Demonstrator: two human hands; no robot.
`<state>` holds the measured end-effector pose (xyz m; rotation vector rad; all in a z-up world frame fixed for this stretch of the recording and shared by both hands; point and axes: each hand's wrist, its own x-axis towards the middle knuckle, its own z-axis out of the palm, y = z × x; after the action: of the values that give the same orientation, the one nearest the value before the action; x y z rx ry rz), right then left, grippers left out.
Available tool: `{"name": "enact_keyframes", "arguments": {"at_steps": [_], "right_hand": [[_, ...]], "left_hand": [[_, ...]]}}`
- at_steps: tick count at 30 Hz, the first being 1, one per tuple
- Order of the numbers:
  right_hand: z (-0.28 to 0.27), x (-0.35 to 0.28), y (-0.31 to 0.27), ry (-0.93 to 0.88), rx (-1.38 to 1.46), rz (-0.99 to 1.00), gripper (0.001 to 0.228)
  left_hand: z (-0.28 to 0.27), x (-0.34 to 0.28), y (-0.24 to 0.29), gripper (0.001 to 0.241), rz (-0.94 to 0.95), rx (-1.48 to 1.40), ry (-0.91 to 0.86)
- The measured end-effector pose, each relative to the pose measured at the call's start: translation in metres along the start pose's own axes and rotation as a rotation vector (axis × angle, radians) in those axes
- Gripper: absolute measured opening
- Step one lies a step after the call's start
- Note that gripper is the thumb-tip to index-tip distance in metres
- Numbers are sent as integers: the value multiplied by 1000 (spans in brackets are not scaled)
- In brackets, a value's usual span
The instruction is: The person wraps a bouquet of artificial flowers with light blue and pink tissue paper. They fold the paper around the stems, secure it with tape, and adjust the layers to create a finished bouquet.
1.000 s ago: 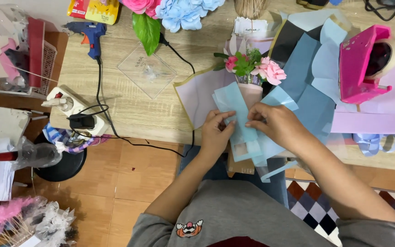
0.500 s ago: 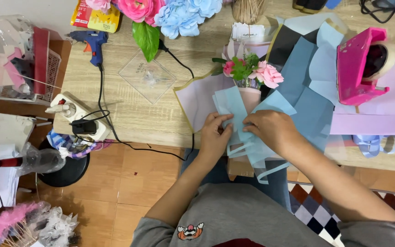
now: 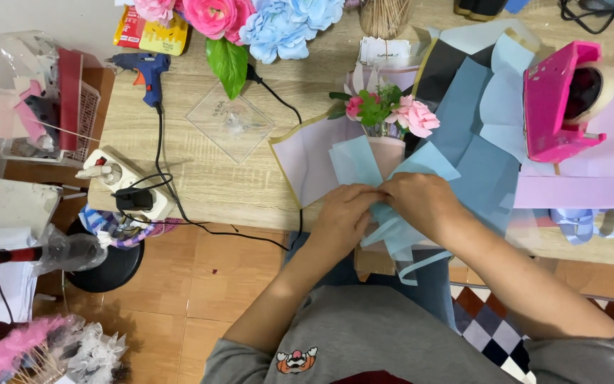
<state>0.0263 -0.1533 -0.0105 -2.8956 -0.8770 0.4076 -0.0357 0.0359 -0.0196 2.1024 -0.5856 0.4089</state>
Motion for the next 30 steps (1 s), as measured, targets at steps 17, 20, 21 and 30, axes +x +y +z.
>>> {"name": "enact_keyframes", "arguments": {"at_steps": [17,20,21,30], "right_hand": [[-105,-118,145,659,635,407,6],[-73,-126,220,834,547,458,12],[-62,-126,244,879,494,481,12],[-33,-92,251,736,1036,734,33]], "left_hand": [[9,3,-36,33,178,-65,-258],[8,5,-37,33,195,-68,-254],[8,6,-39,32,185,-59,-256],[11,1,-51,38,28,-39,-419]]}}
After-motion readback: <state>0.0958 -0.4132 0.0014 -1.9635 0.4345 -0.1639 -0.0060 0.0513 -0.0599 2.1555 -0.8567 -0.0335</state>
